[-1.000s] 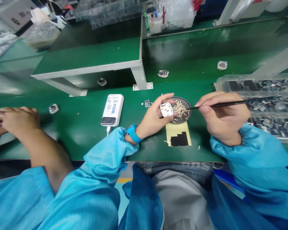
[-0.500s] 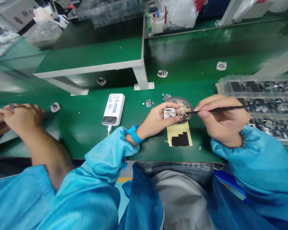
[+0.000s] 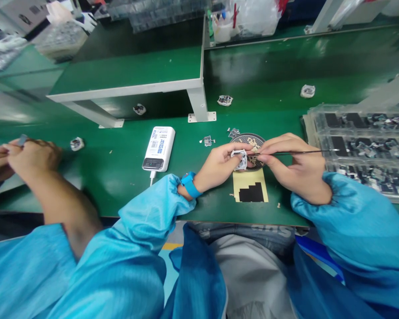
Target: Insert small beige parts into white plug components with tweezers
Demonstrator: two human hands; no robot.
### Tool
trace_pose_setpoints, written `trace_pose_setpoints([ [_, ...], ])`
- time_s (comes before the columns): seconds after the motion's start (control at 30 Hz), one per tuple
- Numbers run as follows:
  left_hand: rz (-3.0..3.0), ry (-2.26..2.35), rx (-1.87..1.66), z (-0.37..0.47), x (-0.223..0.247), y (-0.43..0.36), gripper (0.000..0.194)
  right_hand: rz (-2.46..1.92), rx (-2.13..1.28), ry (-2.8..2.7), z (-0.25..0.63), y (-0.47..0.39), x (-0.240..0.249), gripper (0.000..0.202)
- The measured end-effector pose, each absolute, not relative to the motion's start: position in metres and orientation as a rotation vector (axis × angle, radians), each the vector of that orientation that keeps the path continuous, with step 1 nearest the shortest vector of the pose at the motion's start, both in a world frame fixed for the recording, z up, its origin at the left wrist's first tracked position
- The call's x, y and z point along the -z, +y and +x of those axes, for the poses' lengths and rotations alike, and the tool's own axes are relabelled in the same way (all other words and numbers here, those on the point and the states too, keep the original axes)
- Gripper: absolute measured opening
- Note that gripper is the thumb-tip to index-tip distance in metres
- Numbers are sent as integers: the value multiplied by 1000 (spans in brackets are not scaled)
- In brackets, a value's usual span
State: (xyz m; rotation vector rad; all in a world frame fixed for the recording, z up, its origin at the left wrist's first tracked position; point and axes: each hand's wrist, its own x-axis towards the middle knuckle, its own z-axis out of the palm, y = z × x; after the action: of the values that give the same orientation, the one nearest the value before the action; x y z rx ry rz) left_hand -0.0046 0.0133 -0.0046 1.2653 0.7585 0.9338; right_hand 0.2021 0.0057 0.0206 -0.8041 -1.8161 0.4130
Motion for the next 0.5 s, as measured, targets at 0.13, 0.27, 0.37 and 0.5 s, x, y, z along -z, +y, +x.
trace_pose_setpoints([
  [0.13,1259,766,-925,-4,5,13,32,-789,-410,-1823,202,7,-20,15],
  [0.27,1226,757,-909,-4,4,13,35,-804,-405,-1830,202,7,-20,13],
  [0.37,1227,759,-914,-3,3,13,36,-811,-405,-1841,202,7,-20,12],
  [0.5,1241,762,-910,-3,3,13,36,-815,-400,-1860,202,7,-20,12],
])
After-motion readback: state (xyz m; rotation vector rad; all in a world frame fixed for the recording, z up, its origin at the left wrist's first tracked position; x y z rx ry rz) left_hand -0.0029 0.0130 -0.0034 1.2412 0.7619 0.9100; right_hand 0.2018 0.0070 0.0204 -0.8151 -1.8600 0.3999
